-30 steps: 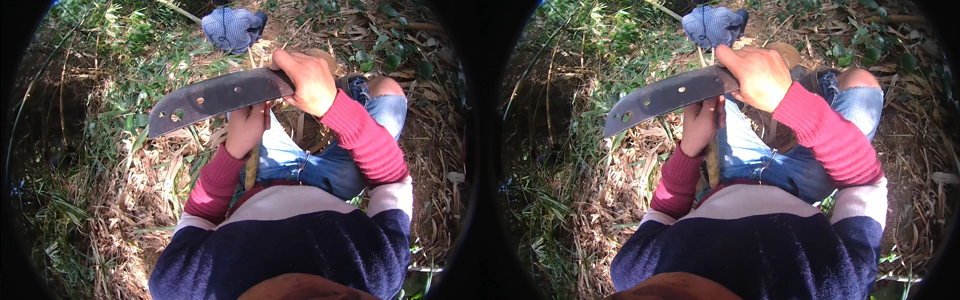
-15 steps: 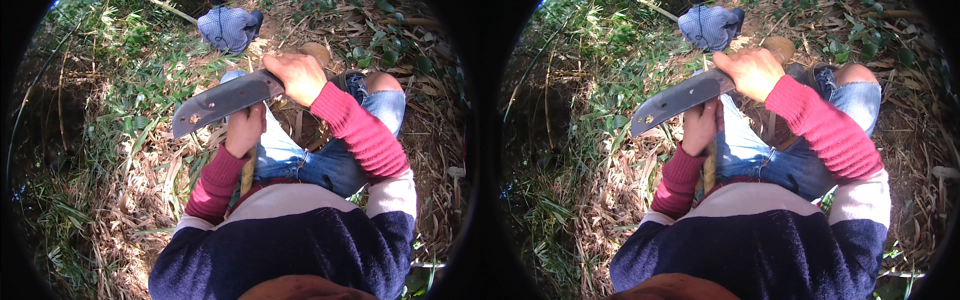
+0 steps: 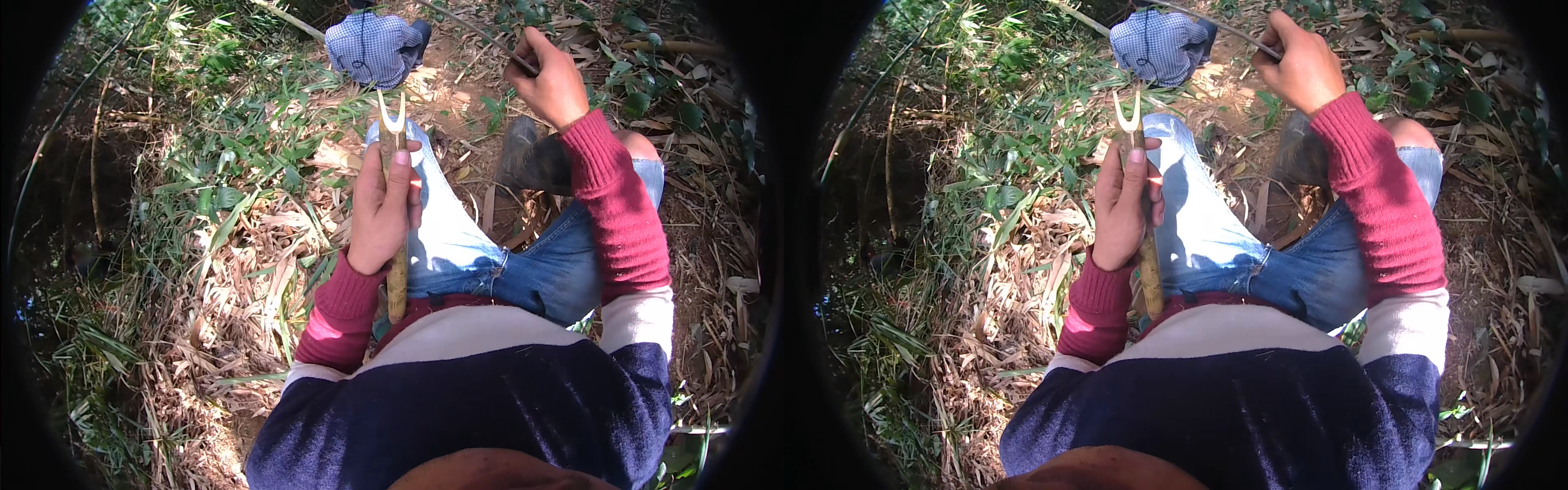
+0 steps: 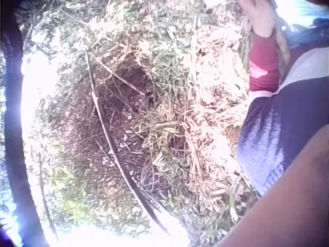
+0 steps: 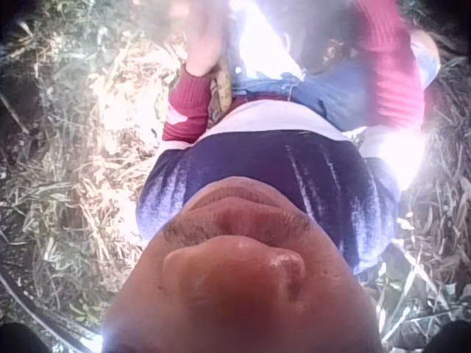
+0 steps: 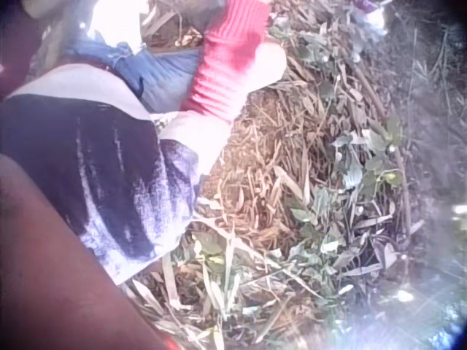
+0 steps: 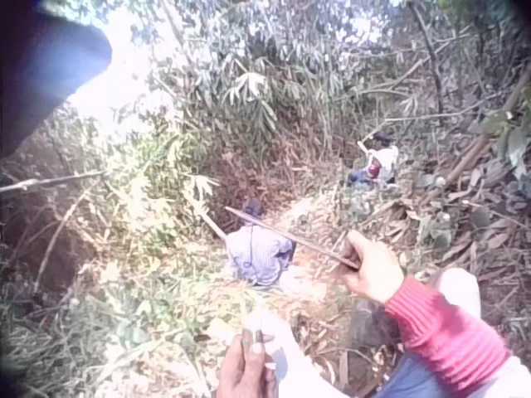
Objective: The person sits on the ground in a forest and uses a large curved blade to sharpen a wooden stick. They hold the stick in their left hand and repeatedly scrape the blade against the wood to create a pointed tip.
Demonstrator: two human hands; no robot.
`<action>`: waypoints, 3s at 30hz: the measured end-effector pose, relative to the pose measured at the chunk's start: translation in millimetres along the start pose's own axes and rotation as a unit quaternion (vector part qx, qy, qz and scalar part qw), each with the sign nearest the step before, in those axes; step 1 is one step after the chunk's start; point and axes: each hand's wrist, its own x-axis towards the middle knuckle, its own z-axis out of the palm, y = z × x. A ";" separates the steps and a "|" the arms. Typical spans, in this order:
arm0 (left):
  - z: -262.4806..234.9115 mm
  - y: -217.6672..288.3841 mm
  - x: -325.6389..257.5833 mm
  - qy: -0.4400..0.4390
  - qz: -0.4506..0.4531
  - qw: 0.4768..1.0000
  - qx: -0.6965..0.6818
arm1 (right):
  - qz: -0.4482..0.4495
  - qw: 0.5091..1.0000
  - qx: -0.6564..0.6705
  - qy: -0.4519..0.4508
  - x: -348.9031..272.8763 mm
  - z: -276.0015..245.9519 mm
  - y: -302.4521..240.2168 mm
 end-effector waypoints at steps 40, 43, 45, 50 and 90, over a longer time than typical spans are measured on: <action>9.8 10.1 -1.0 -0.026 0.021 0.995 -0.092 | -0.062 0.994 0.089 0.019 -6.1 7.2 -43.1; 7.3 -1.2 3.8 -0.012 0.042 0.997 -0.060 | -0.110 0.981 0.158 0.005 -16.8 1.3 -71.6; 8.2 -9.5 5.7 0.005 0.039 0.999 -0.038 | -0.154 0.977 0.141 -0.031 -25.5 -0.1 -78.9; 10.6 -24.6 4.2 -0.001 0.022 1.000 -0.009 | -0.209 0.972 0.071 -0.077 -38.3 2.2 -93.7; 10.1 -5.6 3.4 -0.069 0.007 0.992 -0.104 | -0.158 0.958 0.238 -0.028 -19.2 2.5 -73.8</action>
